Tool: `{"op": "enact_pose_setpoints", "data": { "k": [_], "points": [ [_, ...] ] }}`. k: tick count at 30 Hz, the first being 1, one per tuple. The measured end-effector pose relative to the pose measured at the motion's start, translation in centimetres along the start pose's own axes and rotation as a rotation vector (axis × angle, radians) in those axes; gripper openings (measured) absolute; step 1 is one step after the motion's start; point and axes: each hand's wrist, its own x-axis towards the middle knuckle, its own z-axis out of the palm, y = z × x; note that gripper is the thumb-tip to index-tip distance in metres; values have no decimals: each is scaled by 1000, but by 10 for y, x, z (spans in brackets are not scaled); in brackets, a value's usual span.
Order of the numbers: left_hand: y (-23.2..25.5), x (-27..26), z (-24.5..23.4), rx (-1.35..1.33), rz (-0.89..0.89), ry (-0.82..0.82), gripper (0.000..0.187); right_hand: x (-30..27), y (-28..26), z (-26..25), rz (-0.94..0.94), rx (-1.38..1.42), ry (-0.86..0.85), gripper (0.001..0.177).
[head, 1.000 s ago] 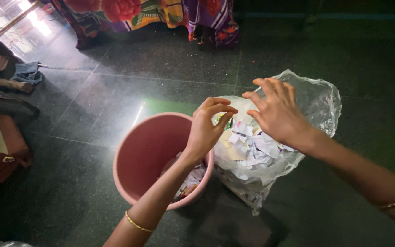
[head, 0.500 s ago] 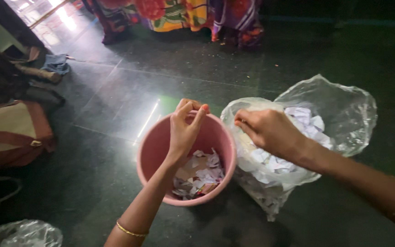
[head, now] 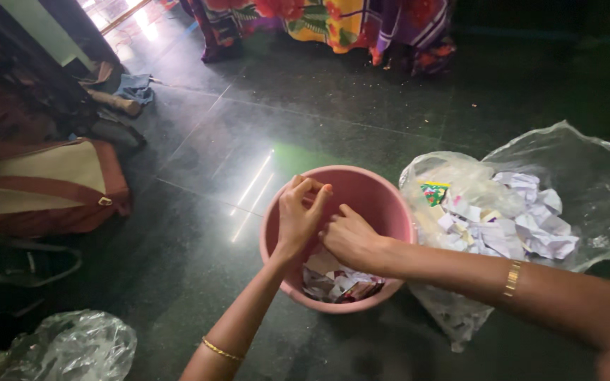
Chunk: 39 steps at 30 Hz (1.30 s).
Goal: The person sorts crumpled paper scraps from a pink bucket into a clear plastic bag. They pick up pieces of paper, unfold or flatten them, and place them into the bag. The task continues with repeated handling of individual paper items.
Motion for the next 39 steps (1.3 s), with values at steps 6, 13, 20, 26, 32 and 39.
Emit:
{"op": "enact_pose_setpoints", "data": {
  "k": [6, 13, 20, 26, 32, 39],
  "points": [
    [-9, -2, -1, 4, -22, 0, 19, 64, -5, 51, 17, 227, -529, 48],
    [-17, -5, 2, -2, -7, -68, 19, 88, -15, 91, 14, 211, -749, 59],
    [-24, -2, 7, -3, -28, -68, 19, 96, -25, 141, -23, 85, -677, 55],
    [-15, -6, 4, -33, -28, -115, 19, 71, -49, 175, -52, 68, -686, 53],
    [-5, -5, 9, 27, 45, -146, 19, 54, -63, 194, -57, 68, -693, 50],
    [-9, -10, 7, 36, -33, -133, 20, 52, -70, 184, -76, 52, -676, 47]
  ]
}}
